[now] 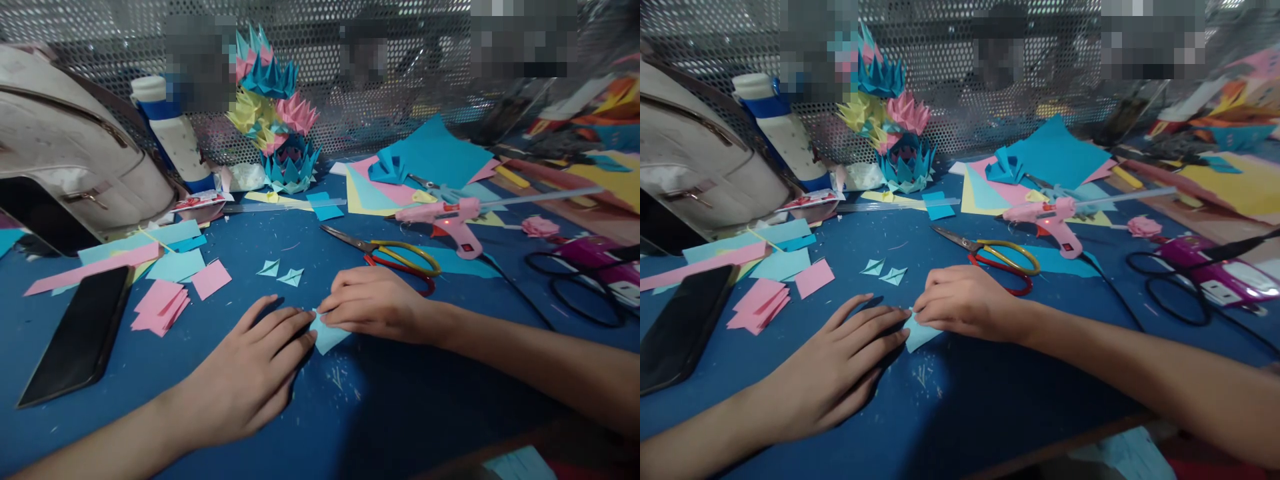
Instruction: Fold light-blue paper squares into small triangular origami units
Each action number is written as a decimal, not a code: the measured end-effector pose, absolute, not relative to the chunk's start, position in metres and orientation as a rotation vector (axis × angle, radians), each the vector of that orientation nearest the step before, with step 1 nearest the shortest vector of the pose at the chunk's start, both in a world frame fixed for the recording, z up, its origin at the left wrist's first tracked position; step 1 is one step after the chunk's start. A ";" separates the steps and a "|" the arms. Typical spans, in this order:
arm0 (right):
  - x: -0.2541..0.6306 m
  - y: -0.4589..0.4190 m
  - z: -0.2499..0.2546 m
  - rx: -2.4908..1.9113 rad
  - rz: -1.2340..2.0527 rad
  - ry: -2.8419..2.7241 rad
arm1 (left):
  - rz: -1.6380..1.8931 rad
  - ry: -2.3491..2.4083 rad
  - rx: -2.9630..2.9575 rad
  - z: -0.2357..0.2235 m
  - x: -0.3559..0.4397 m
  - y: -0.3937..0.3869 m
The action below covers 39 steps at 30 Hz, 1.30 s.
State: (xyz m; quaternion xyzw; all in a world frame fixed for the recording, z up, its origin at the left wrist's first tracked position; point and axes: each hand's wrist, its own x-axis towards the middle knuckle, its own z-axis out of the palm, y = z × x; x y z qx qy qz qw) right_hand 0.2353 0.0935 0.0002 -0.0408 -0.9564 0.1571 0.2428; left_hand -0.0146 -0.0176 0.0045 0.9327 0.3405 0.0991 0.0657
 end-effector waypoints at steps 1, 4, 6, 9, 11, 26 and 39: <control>0.235 0.094 0.000 -0.109 0.436 -2.610 | 0.298 1.027 2.812 0.004 -0.015 -0.018; 0.235 0.093 -0.001 -0.097 0.467 -2.593 | 0.302 1.029 2.807 0.005 -0.014 -0.018; 0.234 0.093 0.000 -0.096 0.493 -2.588 | 0.308 1.031 2.801 0.006 -0.014 -0.018; 0.234 0.093 0.003 -0.109 0.501 -2.622 | 0.311 1.027 2.800 0.006 -0.014 -0.018; 0.234 0.095 0.005 -0.107 0.485 -2.667 | 0.304 1.018 2.808 0.006 -0.015 -0.018; 0.233 0.099 0.009 -0.188 0.537 -2.747 | 0.290 1.059 2.814 0.008 -0.006 -0.018; 0.233 0.098 0.016 -0.284 0.250 -2.880 | 0.296 1.062 2.797 0.010 -0.004 -0.018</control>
